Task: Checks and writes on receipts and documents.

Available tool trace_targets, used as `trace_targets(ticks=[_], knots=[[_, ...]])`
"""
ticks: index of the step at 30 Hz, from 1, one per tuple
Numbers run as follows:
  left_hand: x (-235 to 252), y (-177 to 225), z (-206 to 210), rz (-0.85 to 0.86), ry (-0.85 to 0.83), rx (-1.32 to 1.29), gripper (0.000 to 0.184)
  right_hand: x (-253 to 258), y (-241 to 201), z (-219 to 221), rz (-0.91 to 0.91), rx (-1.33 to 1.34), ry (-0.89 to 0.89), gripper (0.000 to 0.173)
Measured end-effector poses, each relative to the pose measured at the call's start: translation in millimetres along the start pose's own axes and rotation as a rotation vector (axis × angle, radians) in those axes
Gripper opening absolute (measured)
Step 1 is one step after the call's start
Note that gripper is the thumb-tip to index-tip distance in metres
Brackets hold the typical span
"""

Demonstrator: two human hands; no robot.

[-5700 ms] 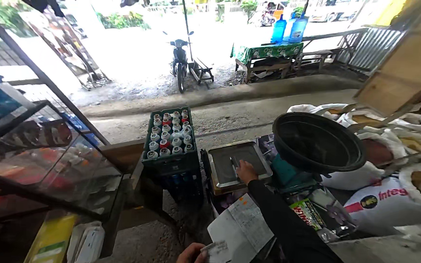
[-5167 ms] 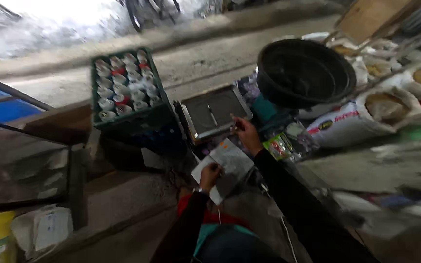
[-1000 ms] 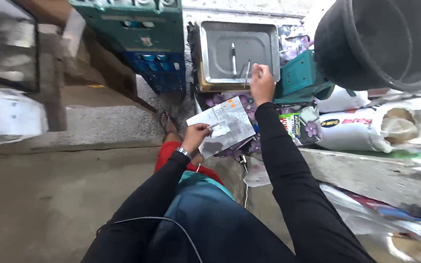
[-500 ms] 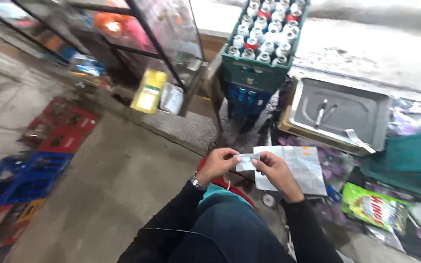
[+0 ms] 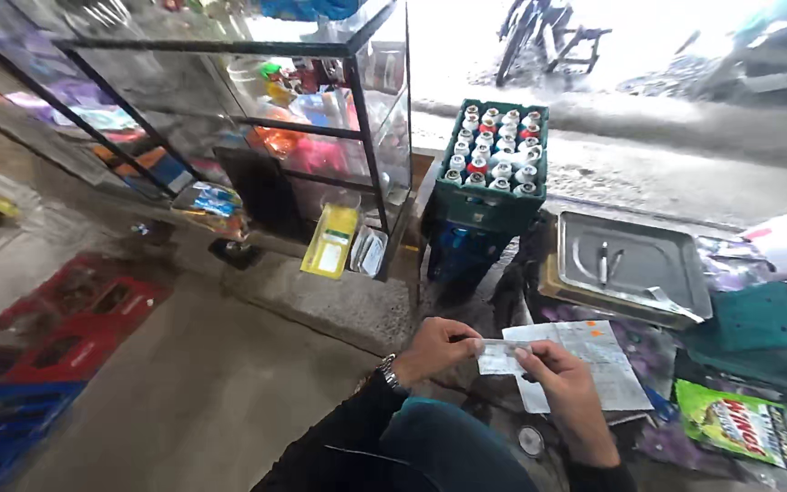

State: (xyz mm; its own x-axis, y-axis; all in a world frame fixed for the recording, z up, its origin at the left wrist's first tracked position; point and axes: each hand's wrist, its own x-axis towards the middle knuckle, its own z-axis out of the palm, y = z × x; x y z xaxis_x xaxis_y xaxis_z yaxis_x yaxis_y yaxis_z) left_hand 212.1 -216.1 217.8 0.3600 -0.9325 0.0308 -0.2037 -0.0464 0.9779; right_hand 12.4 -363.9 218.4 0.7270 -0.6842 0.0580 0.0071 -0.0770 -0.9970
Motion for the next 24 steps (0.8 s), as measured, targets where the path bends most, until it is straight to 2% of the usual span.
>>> trace_targets(ticks=[5,8,13,16,19,24], knots=[[-42.8,-2.6,-83.8,-0.003,0.061,0.001,0.017,-1.6,-21.6,104.6,0.031,-0.025,0.041,0.017],[-71.8,-3.3,-133.7,-0.018,0.101,-0.056,0.017,-0.5,-29.3,166.7,0.039,0.06,0.061,0.02],[-110.5,-8.6,-197.0,0.033,0.146,-0.198,0.021,-10.6,-50.1,245.3,0.016,0.146,0.12,0.022],[-125.7,-6.1,-219.8,0.078,0.114,-0.262,0.023,-16.3,-62.7,280.1,-0.072,0.089,0.199,0.025],[-139.0,-3.5,-233.3,0.101,0.06,-0.349,0.034,-19.6,-71.9,305.4,-0.153,0.035,0.224,0.028],[-153.4,-0.4,-246.1,0.07,0.143,-0.403,0.032,-19.7,-76.2,323.4,-0.15,-0.013,0.206,0.031]])
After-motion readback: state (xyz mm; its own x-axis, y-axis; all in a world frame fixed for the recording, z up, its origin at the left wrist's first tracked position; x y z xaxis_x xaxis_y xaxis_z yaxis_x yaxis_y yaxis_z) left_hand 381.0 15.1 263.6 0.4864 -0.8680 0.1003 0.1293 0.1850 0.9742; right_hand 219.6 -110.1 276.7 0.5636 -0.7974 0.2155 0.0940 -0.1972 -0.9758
